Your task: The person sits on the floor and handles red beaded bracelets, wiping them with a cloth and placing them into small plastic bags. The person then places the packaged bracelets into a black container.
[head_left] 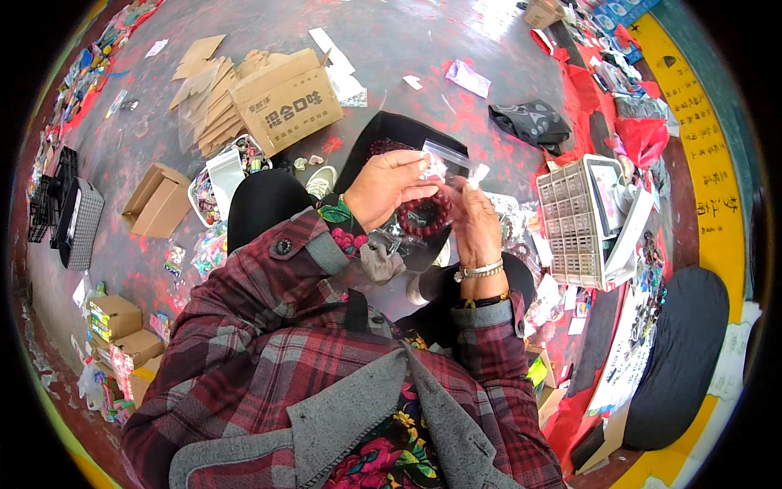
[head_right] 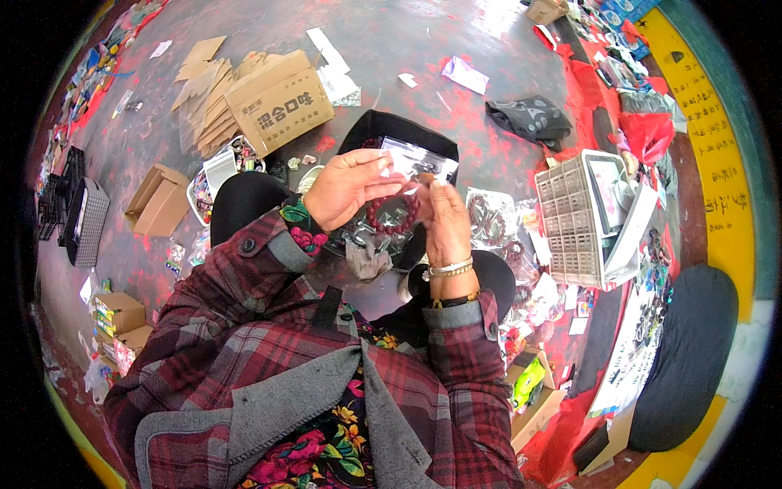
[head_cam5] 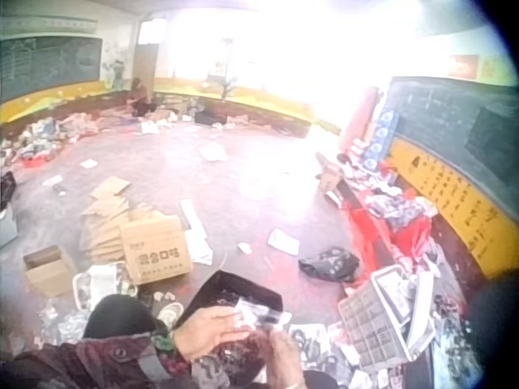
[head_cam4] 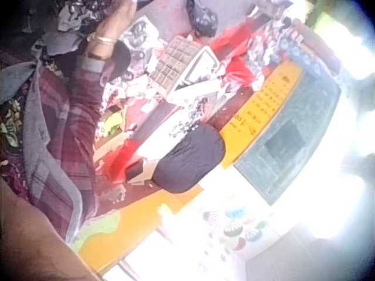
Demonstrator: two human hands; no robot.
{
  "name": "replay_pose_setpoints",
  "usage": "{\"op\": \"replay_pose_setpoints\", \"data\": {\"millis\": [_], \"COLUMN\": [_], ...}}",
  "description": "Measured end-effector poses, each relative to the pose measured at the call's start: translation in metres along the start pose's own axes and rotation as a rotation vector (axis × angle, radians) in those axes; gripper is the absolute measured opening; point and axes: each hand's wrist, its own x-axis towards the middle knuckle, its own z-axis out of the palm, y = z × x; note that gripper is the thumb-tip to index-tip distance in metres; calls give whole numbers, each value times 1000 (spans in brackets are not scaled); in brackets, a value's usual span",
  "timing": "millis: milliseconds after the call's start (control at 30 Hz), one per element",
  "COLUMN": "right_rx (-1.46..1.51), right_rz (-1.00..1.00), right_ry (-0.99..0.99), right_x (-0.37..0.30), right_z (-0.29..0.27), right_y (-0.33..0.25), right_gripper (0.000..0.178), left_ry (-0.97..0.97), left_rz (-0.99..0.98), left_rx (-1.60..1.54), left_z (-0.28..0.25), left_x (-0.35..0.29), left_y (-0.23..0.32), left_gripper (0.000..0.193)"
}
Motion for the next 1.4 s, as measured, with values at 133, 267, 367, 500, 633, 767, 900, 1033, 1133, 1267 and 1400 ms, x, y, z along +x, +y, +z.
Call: {"op": "replay_pose_setpoints", "data": {"millis": [133, 267, 367, 500, 633, 767, 900, 1033, 1133, 1267, 1400], "right_rx": [-537, -992, -1109, -1216, -1358, -1544, -1626, -1587, -1553, -1440, -1253], "right_rz": [-721, -1134, -1178, -1177, -1233, -1332, -1340, -1319, -1327, -1378, -1270], "right_ry": [410, 212, 127, 191, 195, 176, 155, 136, 125, 179, 217], "right_x": [-4, -21, -17, -13, -15, -19, -21, -21, -20, -16, -12], "right_z": [10, 38, 44, 43, 40, 43, 45, 46, 43, 41, 37], "right_y": [-12, -30, -25, -20, -24, -27, -25, -26, -27, -26, -22], "right_gripper": [16, 15, 14, 13, 15, 19, 17, 13, 11, 13, 13], "left_ry": [37, -3, -67, -107, -129, -105, -103, -112, -122, -125, -131], "left_rz": [33, 46, 57, 160, 203, 432, 556, 565, 557, 571, 548], "left_rx": [113, 180, 230, 252, 444, 753, 980, 1026, 1017, 899, 897], "left_z": [0, -2, 4, 7, 3, 1, 1, 4, 6, 7, 6], "left_x": [-1, -2, -4, -4, -3, -1, -5, -8, -9, -7, -6], "left_y": [-2, -10, -14, -25, -29, -32, -25, -21, -20, -23, -24], "left_gripper": [28, 30, 30, 28, 28, 24, 25, 25, 25, 24, 24]}}
